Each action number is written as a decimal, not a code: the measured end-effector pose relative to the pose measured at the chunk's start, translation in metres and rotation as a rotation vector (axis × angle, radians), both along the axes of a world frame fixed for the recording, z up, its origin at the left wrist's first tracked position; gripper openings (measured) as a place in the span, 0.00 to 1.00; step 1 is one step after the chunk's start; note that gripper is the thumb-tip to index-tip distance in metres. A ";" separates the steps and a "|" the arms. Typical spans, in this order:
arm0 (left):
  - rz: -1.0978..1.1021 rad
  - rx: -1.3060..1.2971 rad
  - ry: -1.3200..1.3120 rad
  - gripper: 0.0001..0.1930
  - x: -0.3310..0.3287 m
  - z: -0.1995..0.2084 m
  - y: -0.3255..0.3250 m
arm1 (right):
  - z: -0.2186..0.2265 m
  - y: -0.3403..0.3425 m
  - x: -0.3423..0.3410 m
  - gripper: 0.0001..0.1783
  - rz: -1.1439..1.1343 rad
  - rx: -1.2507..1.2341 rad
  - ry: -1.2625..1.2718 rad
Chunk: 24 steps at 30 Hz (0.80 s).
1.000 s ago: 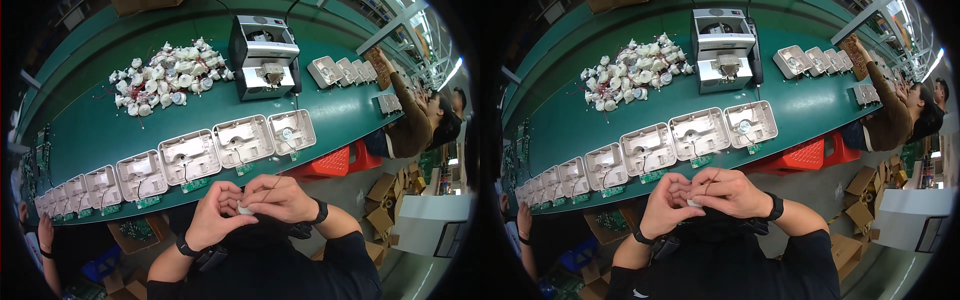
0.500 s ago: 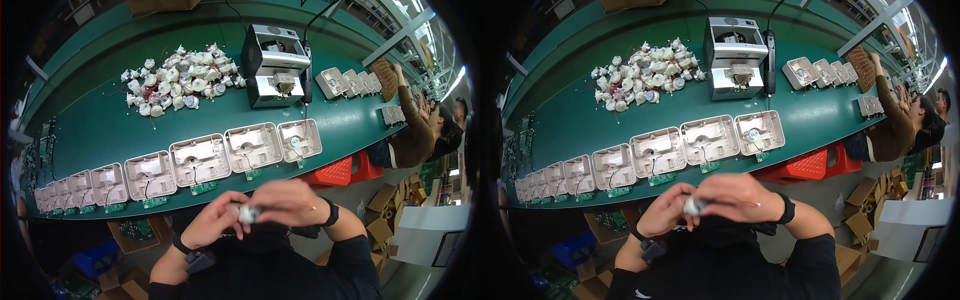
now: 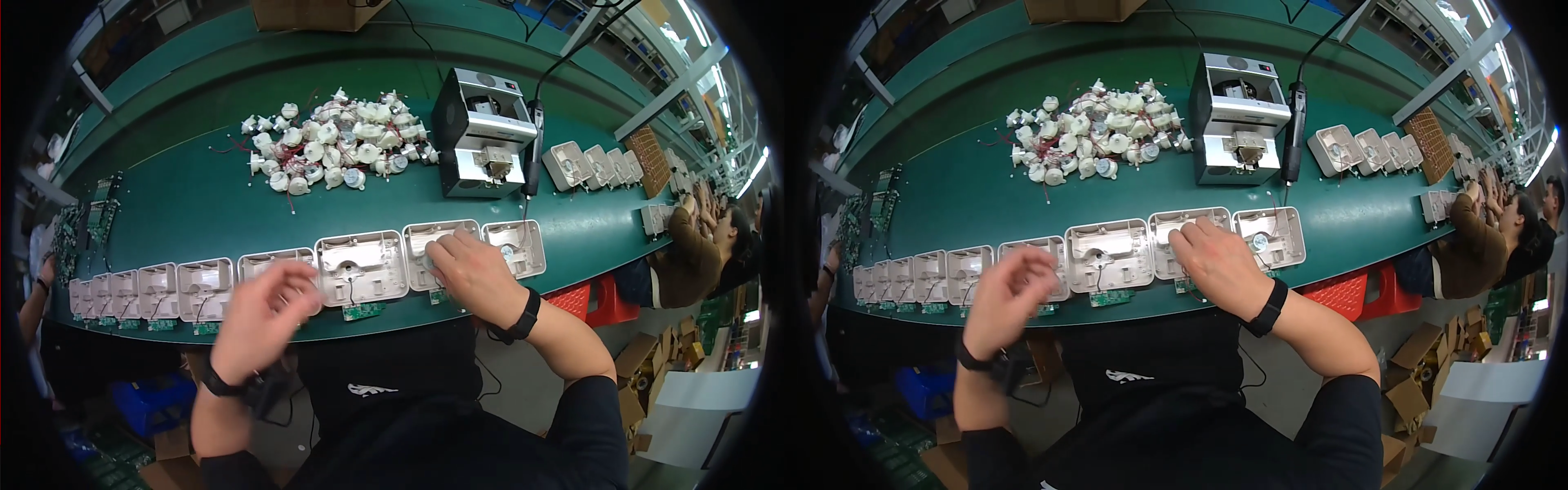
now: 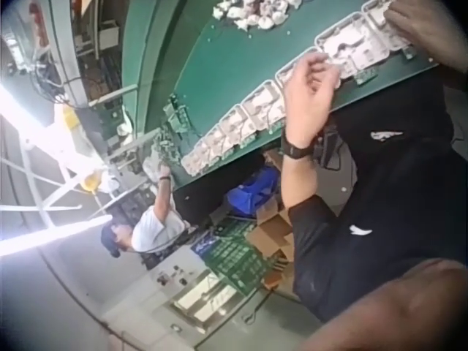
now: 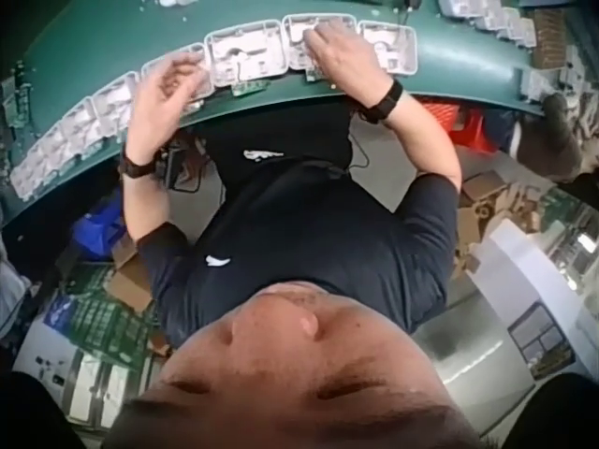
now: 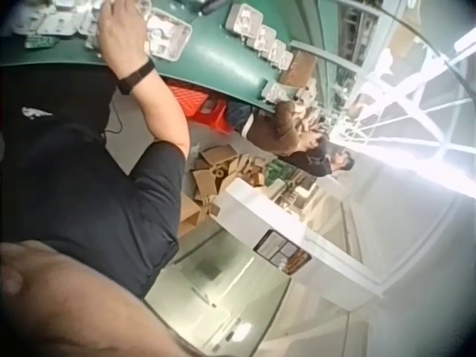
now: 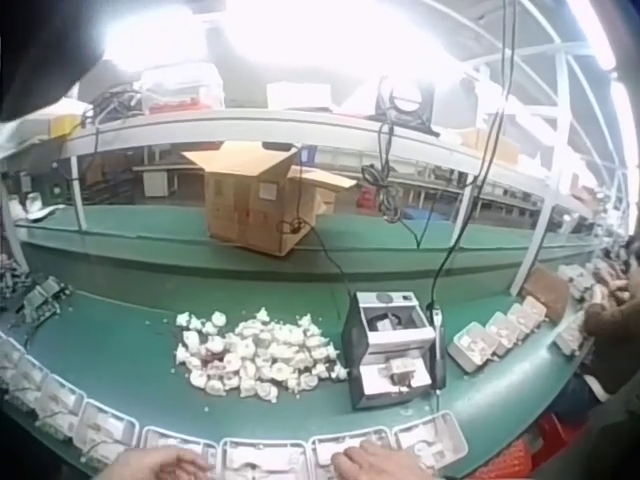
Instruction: The person picks up motors from a pile, places them into plastic housings, and secures them using a power screwdriver. This process is repeated for several units as the person continues to gather more motors from the pile.
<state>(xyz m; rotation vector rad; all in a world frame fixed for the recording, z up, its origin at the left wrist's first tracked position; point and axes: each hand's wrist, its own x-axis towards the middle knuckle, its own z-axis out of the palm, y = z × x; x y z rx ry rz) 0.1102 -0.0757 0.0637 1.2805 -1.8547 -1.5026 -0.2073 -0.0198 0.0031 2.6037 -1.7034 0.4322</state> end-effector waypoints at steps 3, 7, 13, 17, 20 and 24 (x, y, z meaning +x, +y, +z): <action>0.008 -0.253 -0.156 0.14 0.013 0.002 -0.051 | 0.000 -0.001 0.001 0.12 0.009 -0.013 0.012; -0.161 -0.724 -0.492 0.17 0.006 -0.020 -0.103 | -0.006 0.000 -0.001 0.13 0.033 -0.031 0.026; -0.433 -1.099 -0.533 0.20 -0.047 -0.053 -0.123 | 0.001 0.004 -0.003 0.12 0.068 0.004 0.001; -0.477 -1.144 -0.571 0.18 -0.076 -0.065 -0.142 | 0.016 0.011 -0.004 0.18 0.038 -0.017 -0.009; -0.464 -1.079 -0.642 0.16 -0.088 -0.068 -0.148 | 0.026 0.018 -0.007 0.19 0.019 -0.024 -0.029; -0.441 -0.858 -0.686 0.14 -0.096 -0.066 -0.147 | 0.033 0.022 -0.013 0.19 -0.002 -0.030 -0.068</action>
